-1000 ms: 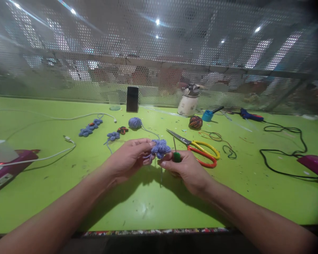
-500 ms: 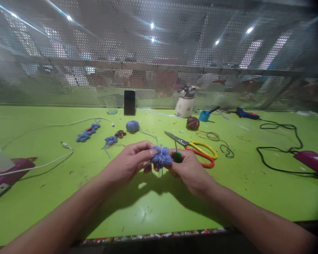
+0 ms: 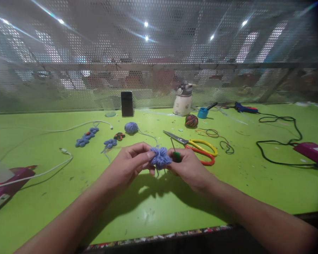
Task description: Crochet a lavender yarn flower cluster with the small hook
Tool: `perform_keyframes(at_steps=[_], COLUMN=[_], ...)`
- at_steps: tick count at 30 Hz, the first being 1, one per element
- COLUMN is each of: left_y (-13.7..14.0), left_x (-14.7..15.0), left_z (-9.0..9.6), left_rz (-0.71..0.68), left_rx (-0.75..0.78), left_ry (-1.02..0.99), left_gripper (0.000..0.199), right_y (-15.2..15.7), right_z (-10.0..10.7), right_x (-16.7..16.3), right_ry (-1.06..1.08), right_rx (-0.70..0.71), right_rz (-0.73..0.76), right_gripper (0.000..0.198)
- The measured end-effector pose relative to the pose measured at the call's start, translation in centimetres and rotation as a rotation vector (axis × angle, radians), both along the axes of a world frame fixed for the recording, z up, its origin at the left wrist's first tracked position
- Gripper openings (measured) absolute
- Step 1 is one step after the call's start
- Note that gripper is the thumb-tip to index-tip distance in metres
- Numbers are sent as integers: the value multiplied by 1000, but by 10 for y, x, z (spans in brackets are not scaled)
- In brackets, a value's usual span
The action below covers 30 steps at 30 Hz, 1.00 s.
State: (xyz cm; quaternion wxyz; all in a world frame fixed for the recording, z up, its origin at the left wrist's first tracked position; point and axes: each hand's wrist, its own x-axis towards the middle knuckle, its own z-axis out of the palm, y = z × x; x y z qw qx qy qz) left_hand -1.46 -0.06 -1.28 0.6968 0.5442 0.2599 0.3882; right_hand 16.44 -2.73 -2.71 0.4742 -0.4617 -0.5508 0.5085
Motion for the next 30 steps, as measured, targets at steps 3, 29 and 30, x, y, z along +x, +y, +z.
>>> perform_keyframes(at_steps=[3,29,30], left_y=[-1,-4,-2], left_x=[-2,8,7], left_z=[-2,1,-1], left_rz=[0,93,96], left_rx=[59,214,198], left_ry=[43,430,422], left_gripper=[8,14,15], right_y=[0,-5,-8], right_z=[1,19,20], right_x=[1,14,15], right_ry=[-35,41,-47], right_rx=[-16,89,197], right_rz=[20,-14,-7], right_gripper=[30,20,15])
